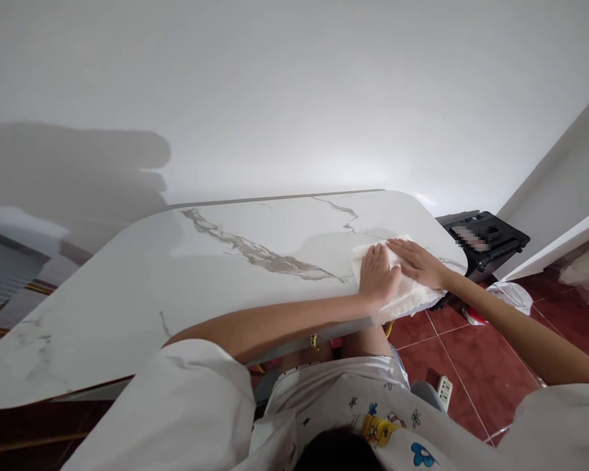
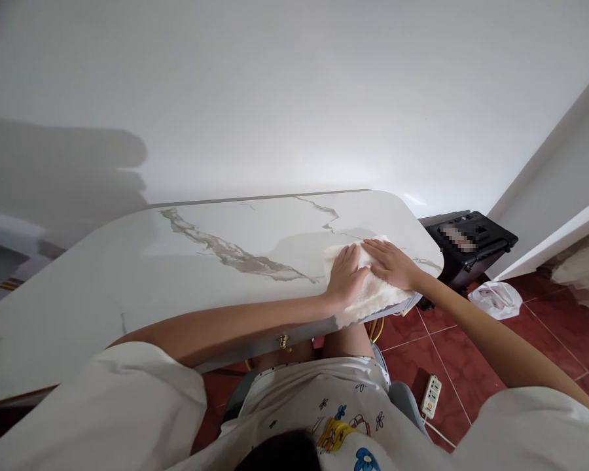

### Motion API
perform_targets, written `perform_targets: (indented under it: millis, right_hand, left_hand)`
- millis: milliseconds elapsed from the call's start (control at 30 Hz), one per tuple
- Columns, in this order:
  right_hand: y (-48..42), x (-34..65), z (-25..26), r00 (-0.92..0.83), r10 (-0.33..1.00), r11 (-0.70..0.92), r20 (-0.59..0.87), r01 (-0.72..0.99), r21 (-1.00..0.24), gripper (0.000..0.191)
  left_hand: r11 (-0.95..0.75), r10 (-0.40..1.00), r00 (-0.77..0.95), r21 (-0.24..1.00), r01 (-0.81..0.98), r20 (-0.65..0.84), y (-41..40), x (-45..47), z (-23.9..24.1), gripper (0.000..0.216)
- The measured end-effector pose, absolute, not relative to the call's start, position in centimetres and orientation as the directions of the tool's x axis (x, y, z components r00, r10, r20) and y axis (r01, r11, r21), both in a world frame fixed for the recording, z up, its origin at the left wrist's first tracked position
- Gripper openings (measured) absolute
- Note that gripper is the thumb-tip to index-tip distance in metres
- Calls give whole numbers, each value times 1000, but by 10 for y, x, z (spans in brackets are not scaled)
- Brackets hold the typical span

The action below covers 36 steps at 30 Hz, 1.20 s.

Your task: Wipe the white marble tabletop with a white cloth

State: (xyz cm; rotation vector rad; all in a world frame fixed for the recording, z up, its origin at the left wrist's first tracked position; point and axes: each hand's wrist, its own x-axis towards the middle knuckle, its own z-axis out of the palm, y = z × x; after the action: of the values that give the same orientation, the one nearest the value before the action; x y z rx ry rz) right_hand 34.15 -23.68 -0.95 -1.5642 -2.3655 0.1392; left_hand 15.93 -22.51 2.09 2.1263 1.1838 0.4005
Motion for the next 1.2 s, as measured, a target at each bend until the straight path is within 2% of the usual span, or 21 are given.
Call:
perform_targets:
  millis: [167, 400, 767, 1000, 1200]
  right_hand:
    - [-203, 363, -13, -292, 932, 337, 216, 917, -215, 59]
    - [-107, 375, -10, -216, 946, 270, 240, 938, -218, 61]
    - [15, 391, -9, -206, 933, 283, 295, 926, -250, 55]
    - [35, 390, -5, -78, 968, 148, 240, 946, -289, 44]
    - [21, 384, -3, -132, 956, 193, 264, 956, -222, 49]
  left_hand:
    - [-386, 839, 543, 661, 644, -40, -186, 187, 19, 59]
    - [-412, 871, 490, 602, 684, 40, -85, 218, 16, 48]
    - [-486, 874, 403, 525, 699, 272, 25, 248, 0, 42]
    - [-454, 891, 396, 489, 745, 225, 53, 254, 2, 40]
    - [-515, 857, 442, 481, 709, 266, 39, 245, 5, 40]
